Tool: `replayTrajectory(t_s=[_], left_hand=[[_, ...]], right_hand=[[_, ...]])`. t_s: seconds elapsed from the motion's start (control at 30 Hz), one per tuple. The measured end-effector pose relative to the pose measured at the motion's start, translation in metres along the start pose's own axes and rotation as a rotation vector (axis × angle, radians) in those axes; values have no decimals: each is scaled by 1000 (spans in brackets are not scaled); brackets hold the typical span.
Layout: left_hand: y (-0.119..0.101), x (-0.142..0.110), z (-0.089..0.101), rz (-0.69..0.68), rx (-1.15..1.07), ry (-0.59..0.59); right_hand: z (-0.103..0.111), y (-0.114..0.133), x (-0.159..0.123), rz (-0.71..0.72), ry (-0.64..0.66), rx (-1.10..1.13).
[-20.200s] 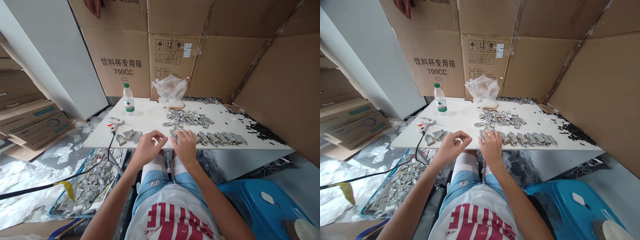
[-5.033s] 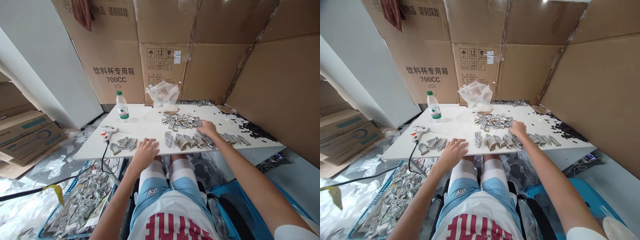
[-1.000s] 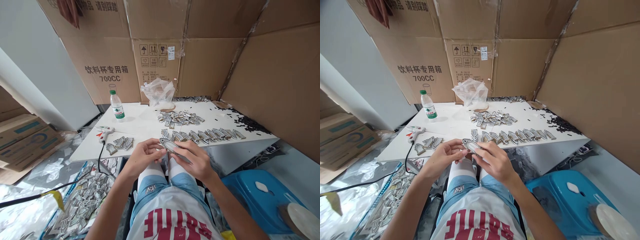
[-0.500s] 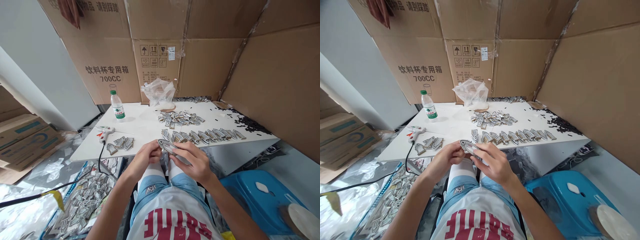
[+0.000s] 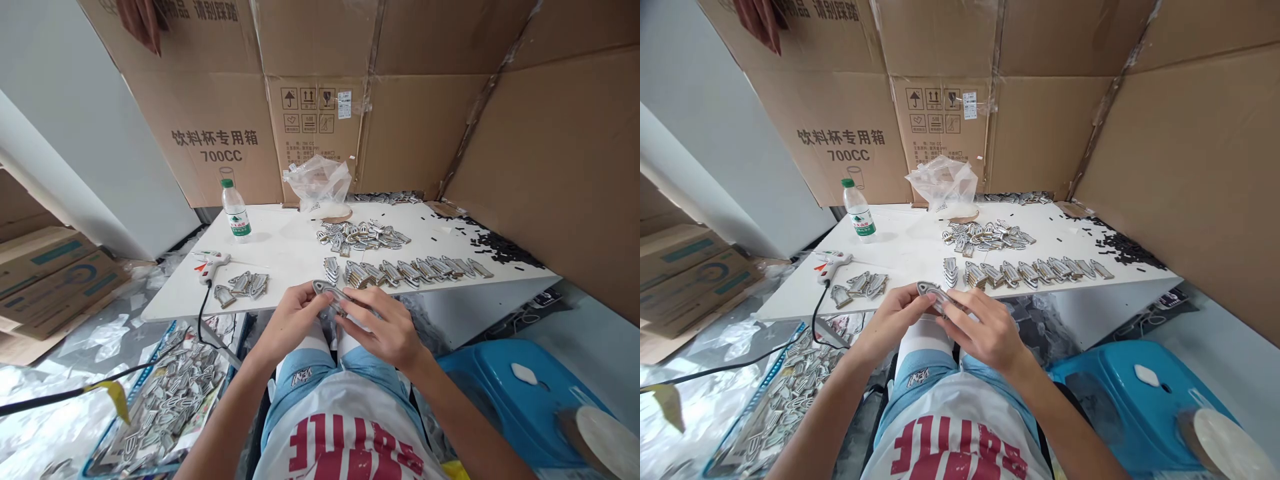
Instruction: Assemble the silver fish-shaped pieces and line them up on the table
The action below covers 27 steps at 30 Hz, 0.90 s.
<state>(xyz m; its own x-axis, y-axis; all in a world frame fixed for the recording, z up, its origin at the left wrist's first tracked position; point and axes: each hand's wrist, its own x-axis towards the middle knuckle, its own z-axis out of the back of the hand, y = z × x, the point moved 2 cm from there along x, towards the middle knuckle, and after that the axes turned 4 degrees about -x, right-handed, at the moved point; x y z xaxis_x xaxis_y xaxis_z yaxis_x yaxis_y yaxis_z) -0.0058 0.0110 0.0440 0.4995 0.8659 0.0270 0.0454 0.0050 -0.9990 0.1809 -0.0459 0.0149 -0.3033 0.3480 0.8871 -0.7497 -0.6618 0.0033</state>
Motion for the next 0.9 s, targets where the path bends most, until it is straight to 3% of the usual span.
replayTrajectory(t_s=[0.27,0.4,0.5,0.67,0.73,0.77,0.9], left_hand=[[-5,0,-3,-21,20,14],[-2,1,6,14,37,-65],[2,2,16,55,15,-92],[2,5,17,59,0,-61],[1,6,13,64,28,-16],[0,6,12,67,48,6],[-2,3,10,61,161,79]], right_hand=[[-3,2,1,-1,-15,-36],[23,-20,4,-8,-29,-140],[69,-67,-11,-166,-170,-316],[146,-182,-81,-806,-385,-617],[161,-220,-110,-1038,-313,-615],[165,-233,-121,-1086,-276,-600],[165,-257,-146,-1128,-118,-528]])
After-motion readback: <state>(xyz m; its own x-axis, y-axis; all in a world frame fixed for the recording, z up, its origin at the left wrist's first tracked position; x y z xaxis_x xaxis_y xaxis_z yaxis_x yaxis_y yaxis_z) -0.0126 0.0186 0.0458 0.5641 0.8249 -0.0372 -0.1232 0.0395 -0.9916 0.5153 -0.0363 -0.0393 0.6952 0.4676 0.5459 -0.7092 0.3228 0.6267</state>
